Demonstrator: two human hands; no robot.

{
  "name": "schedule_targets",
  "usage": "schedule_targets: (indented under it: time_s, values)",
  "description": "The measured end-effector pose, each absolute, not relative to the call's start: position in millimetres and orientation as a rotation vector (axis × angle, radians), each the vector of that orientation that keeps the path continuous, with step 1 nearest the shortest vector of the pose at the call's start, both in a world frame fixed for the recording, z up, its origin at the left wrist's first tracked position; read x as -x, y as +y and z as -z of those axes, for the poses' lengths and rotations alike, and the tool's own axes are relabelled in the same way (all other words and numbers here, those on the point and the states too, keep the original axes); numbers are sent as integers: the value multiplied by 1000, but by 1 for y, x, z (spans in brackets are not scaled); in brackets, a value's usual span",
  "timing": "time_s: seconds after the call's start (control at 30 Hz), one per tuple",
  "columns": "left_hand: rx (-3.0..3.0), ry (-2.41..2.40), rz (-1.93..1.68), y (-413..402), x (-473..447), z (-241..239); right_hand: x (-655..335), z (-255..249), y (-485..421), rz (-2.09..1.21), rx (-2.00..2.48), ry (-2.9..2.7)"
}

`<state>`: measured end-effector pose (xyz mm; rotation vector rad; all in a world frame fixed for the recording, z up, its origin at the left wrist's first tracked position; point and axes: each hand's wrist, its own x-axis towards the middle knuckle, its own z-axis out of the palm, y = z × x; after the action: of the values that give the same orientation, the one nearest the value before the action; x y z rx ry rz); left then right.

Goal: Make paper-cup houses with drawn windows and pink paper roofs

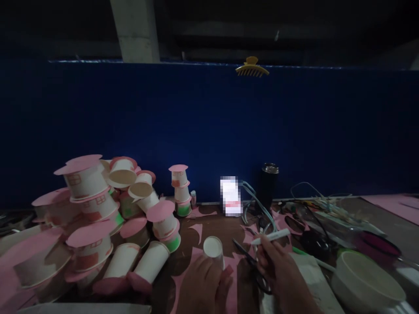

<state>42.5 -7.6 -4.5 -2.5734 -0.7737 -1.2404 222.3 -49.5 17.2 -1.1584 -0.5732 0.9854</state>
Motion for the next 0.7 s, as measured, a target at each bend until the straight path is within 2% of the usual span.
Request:
schedule_targets:
  time_s: [0.23,0.3,0.4,0.53,0.7]
  values:
    - [2775,-676,675,-1,-46,13,-216,-14,-51,-939,1180,-655]
    - [2783,-673,751,-1,-44,14,-215,-9,-50,-933,1200,-689]
    - [2737,-720,1106,-3,-39,14,-216,-4,-49,-924,1227,-689]
    - [2529,-1280,1545,-1,-35,14,-217,-4,-50,-889,1206,-709]
    - [2629,-1831,1474,9,-40,17,-214,-5,-52,-837,1168,-797]
